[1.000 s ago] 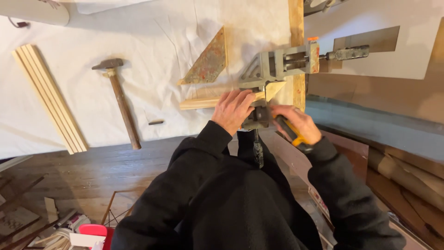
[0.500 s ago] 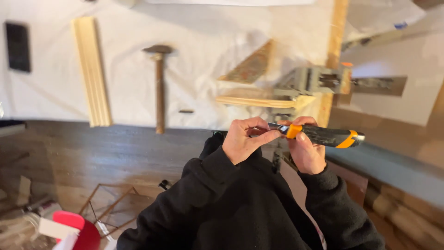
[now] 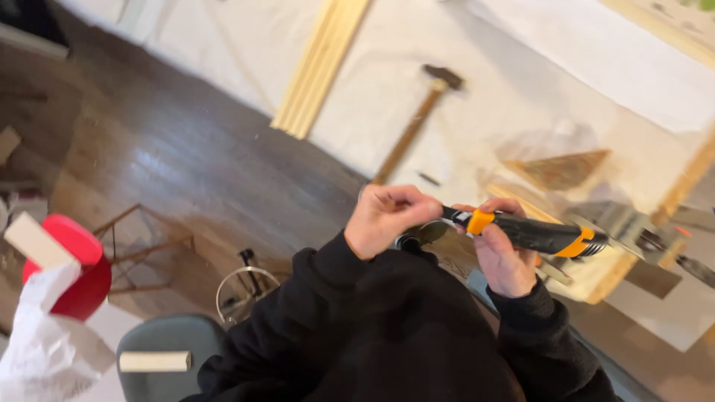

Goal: The person assembles a wooden picture frame. They apply wood glue from a bottle to the mitered ends of frame moulding pieces, fit the corners together, place the frame in a corner clamping vise, tighten the clamp, and tap brads into the joint with a hammer.

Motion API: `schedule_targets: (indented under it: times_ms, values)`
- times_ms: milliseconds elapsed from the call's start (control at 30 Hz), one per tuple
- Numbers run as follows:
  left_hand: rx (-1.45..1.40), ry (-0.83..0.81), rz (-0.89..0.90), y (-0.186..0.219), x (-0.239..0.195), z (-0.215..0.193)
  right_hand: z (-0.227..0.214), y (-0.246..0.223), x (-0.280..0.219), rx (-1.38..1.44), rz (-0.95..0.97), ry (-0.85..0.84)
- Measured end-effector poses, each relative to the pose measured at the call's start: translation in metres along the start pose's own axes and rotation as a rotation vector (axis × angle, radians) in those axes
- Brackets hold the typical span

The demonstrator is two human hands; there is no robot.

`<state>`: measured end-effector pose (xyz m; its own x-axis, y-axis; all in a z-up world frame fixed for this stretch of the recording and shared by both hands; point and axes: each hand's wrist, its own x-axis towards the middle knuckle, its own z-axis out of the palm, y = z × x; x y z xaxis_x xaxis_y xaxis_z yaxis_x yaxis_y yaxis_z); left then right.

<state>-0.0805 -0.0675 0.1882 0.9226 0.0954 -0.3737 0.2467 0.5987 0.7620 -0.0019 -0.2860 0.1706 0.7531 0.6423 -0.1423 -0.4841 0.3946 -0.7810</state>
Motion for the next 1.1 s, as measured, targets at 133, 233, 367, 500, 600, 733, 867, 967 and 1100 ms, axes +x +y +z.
schedule_targets:
  times_ms: [133, 233, 367, 500, 600, 733, 867, 967, 1100]
  values:
    - [0.04, 0.222, 0.222, 0.042, -0.024, -0.091, 0.038, 0.027, 0.033, 0.018, 0.08, -0.024]
    - [0.0, 0.426, 0.308, 0.022, -0.05, -0.165, 0.061, 0.04, 0.054, 0.007, 0.167, -0.022]
    - [0.079, 0.536, 0.359, -0.098, -0.084, -0.294, 0.09, 0.058, 0.086, 0.006, 0.229, -0.027]
    - [0.13, 0.698, 0.254, -0.113, -0.116, -0.302, 0.118, 0.076, 0.1, -0.023, 0.285, -0.11]
    - [0.152, 0.747, 0.224, -0.006, -0.125, -0.25, 0.142, 0.096, 0.106, -0.034, 0.355, -0.146]
    - [0.071, 0.938, 0.258, -0.038, -0.153, -0.261, 0.175, 0.121, 0.109, -0.019, 0.462, -0.255]
    - [-0.07, 0.753, 0.366, 0.028, -0.158, -0.203, 0.196, 0.137, 0.107, -0.041, 0.479, -0.359]
    - [-0.29, 0.607, 0.491, 0.064, -0.148, -0.169, 0.207, 0.143, 0.104, -0.037, 0.448, -0.365]
    - [-0.489, 0.616, 0.518, 0.055, -0.129, -0.148, 0.215, 0.146, 0.099, -0.109, 0.29, -0.341]
